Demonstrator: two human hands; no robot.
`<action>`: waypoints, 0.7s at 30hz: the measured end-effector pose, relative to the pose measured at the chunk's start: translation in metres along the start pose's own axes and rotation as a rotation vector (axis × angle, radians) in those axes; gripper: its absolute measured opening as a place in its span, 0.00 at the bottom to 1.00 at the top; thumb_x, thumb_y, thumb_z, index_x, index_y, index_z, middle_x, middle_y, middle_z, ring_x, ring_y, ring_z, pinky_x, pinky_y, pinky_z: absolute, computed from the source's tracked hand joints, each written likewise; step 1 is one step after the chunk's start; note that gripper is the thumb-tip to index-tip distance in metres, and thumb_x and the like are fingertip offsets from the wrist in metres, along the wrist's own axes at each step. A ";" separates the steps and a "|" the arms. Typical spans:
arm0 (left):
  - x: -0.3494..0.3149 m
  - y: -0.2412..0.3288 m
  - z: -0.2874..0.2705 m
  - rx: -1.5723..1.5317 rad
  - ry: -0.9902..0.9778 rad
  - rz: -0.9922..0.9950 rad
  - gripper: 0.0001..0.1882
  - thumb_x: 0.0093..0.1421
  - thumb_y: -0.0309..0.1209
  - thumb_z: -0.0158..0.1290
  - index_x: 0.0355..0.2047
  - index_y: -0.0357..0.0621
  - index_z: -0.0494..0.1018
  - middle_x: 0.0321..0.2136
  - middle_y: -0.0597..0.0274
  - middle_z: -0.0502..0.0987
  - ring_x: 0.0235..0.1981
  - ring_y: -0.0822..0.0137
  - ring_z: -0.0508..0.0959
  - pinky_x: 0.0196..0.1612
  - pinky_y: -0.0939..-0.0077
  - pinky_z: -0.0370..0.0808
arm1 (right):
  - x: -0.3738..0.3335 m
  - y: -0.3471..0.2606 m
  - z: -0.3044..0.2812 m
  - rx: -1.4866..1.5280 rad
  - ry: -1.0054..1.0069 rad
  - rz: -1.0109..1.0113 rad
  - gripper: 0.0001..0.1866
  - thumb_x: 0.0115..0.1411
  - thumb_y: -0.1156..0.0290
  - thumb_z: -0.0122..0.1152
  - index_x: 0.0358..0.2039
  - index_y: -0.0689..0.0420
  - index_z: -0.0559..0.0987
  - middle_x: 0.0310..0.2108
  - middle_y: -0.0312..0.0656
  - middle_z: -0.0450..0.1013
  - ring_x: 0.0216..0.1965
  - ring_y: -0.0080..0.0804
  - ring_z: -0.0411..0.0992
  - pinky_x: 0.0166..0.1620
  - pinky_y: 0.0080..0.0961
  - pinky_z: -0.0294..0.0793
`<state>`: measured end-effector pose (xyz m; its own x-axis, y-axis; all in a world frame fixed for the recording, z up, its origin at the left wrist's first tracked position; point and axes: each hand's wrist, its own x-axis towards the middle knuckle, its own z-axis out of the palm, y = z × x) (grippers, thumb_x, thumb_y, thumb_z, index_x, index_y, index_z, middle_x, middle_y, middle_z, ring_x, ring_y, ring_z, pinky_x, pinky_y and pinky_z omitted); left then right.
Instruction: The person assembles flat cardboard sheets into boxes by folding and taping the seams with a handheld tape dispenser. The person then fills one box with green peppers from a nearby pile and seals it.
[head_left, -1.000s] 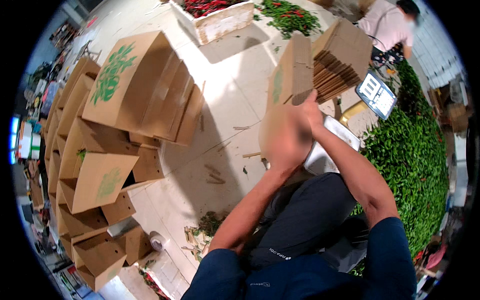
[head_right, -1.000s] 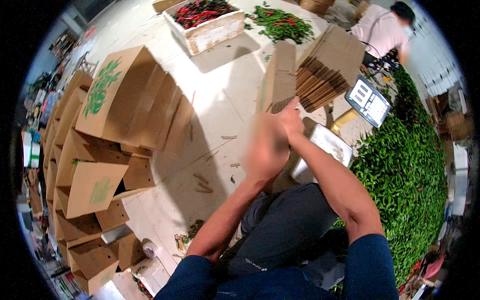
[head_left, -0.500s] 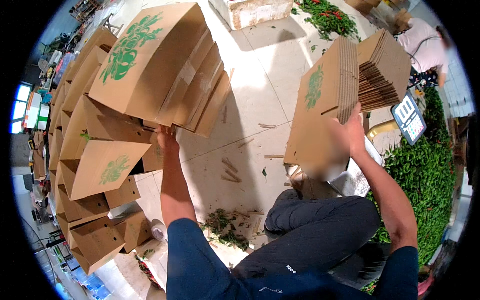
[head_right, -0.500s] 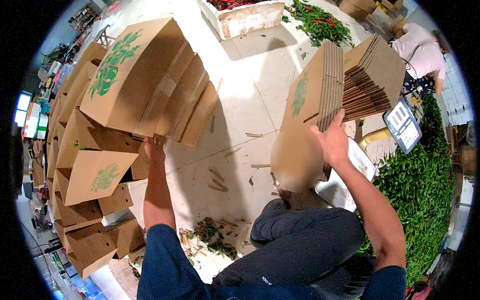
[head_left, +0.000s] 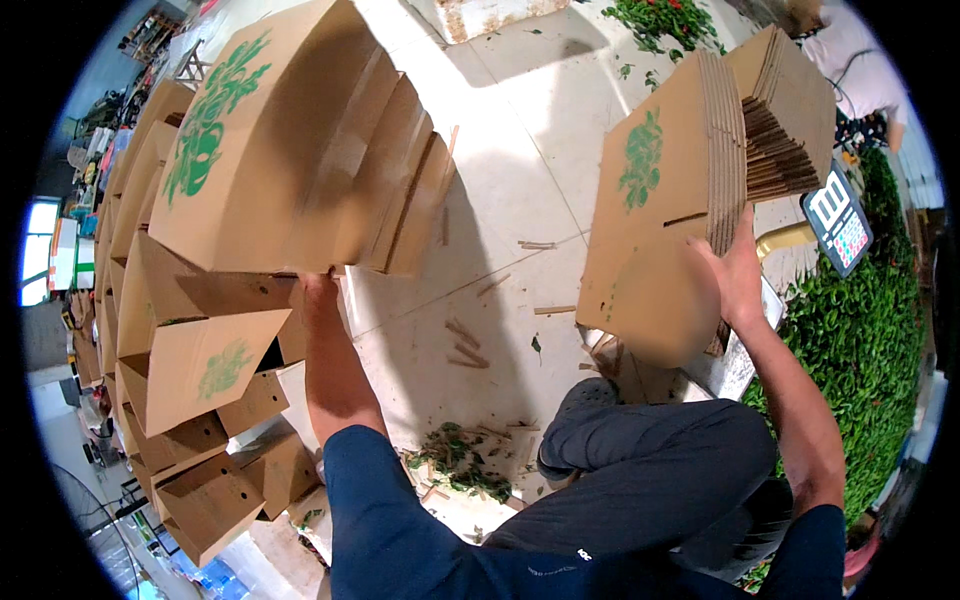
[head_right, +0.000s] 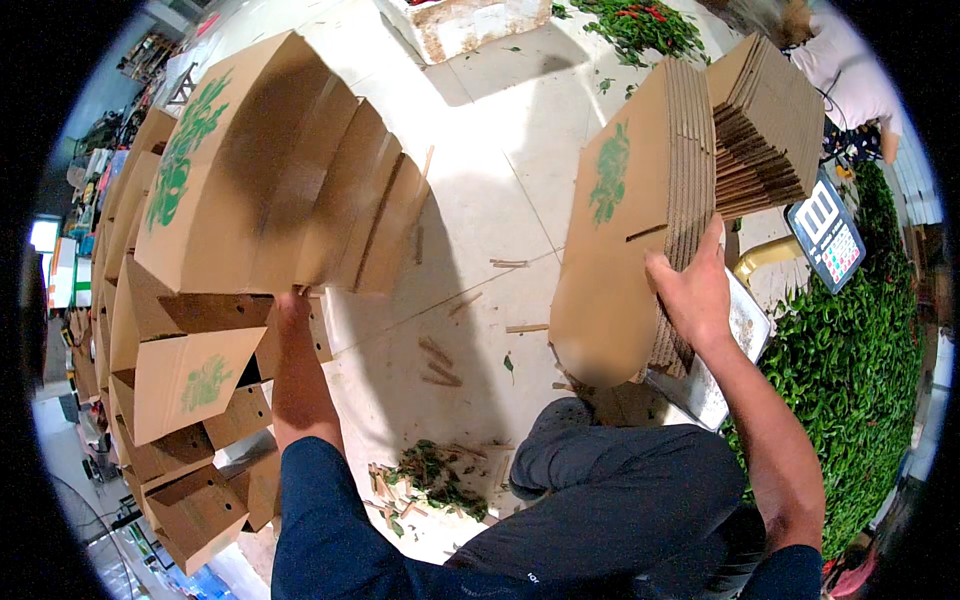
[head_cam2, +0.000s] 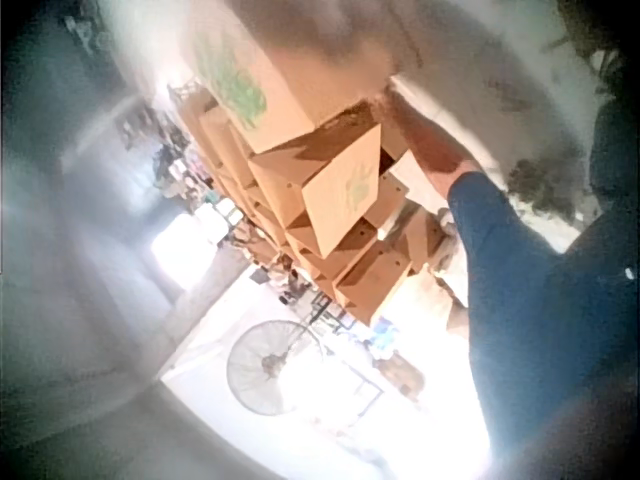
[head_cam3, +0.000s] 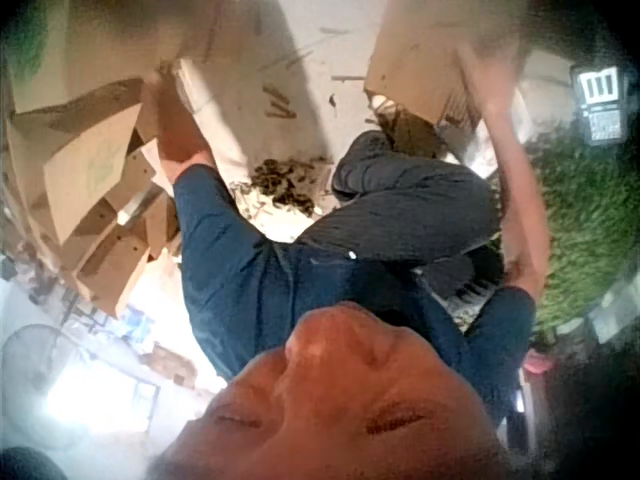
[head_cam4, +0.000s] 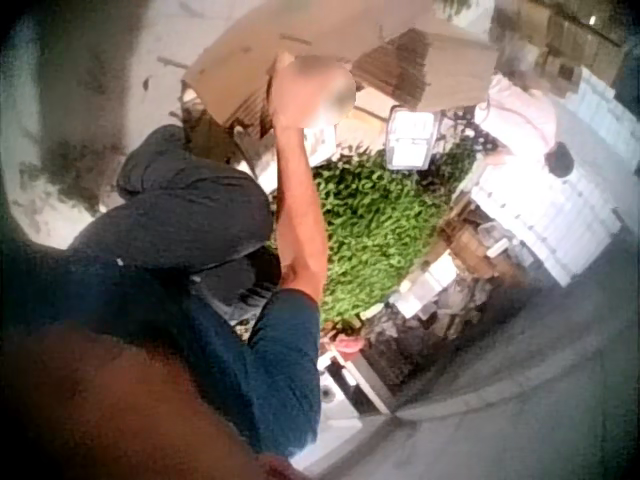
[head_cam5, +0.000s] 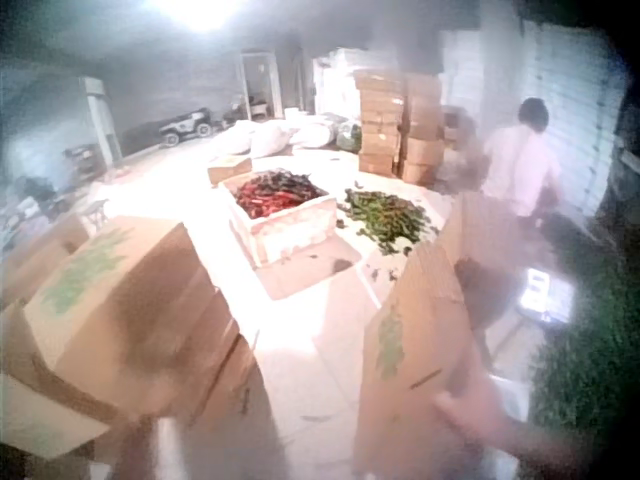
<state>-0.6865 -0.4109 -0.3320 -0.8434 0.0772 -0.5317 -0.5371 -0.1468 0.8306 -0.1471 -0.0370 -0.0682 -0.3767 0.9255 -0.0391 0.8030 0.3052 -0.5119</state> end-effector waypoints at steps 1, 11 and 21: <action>-0.005 0.005 -0.001 0.017 0.039 -0.012 0.28 0.66 0.56 0.44 0.57 0.53 0.68 0.48 0.66 0.75 0.44 0.67 0.73 0.52 0.64 0.64 | 0.000 0.000 0.000 0.012 -0.002 -0.010 0.54 0.51 0.54 0.63 0.67 0.74 0.48 0.59 0.74 0.62 0.58 0.64 0.66 0.61 0.41 0.67; -0.067 -0.039 -0.028 0.033 -0.053 -0.146 0.33 0.65 0.64 0.37 0.45 0.47 0.71 0.39 0.63 0.77 0.40 0.63 0.72 0.51 0.54 0.71 | 0.003 0.012 0.007 -0.004 0.028 -0.092 0.55 0.52 0.52 0.63 0.67 0.77 0.48 0.61 0.74 0.59 0.61 0.63 0.63 0.64 0.40 0.63; 0.020 0.026 0.007 0.141 -0.301 -0.041 0.39 0.63 0.63 0.43 0.63 0.46 0.62 0.62 0.50 0.64 0.61 0.48 0.66 0.55 0.35 0.67 | -0.003 0.011 -0.005 -0.046 0.009 0.037 0.58 0.51 0.53 0.66 0.69 0.73 0.43 0.60 0.72 0.61 0.59 0.63 0.67 0.61 0.40 0.67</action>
<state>-0.7176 -0.4059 -0.3194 -0.7762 0.3714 -0.5095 -0.5492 -0.0013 0.8357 -0.1347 -0.0350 -0.0691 -0.3420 0.9384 -0.0496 0.8370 0.2802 -0.4700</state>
